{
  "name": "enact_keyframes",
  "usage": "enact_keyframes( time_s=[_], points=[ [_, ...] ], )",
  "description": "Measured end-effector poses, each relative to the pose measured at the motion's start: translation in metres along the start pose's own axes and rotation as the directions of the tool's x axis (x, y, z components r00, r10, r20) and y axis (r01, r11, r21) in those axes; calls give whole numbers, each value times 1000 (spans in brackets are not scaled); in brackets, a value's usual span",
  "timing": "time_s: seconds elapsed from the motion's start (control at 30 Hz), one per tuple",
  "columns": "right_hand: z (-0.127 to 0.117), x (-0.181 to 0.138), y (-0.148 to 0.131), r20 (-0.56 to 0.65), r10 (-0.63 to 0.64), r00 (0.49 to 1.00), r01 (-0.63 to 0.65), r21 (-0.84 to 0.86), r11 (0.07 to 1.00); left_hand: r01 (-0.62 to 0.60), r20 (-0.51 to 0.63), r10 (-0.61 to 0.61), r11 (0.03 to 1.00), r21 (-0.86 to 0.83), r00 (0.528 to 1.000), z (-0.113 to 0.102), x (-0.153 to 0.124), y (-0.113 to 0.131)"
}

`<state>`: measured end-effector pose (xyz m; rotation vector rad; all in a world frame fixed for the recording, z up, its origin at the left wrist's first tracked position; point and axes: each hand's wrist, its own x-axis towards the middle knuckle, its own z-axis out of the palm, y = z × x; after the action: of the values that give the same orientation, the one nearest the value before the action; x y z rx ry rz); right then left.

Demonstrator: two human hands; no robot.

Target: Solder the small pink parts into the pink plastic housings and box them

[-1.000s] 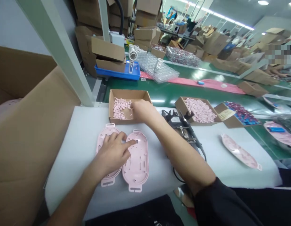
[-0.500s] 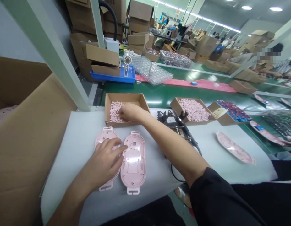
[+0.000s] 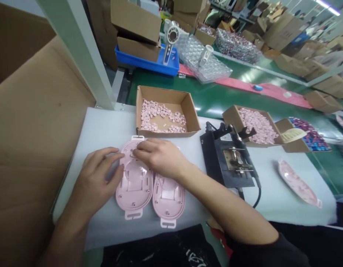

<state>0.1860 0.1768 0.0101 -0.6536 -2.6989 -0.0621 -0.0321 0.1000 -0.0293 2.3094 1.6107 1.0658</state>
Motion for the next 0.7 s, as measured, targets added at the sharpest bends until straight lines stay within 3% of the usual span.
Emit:
enact_keyframes(
  time_s=[0.13,0.33,0.53,0.7],
  points=[
    [17,5,2,110,28,993,-23,-53,998,-15,64,14,1000,24,998,1,1,1],
    [15,5,3,201,20,979,-27,32,999,-1,164,-11,997,72,986,-1,1,3],
    [18,-4,5,124,95,988,-113,147,983,6,194,-29,993,118,980,-1,7,10],
    [21,-6,3,127,121,985,-144,188,972,-18,241,-37,975,221,970,2,11,13]
  ],
)
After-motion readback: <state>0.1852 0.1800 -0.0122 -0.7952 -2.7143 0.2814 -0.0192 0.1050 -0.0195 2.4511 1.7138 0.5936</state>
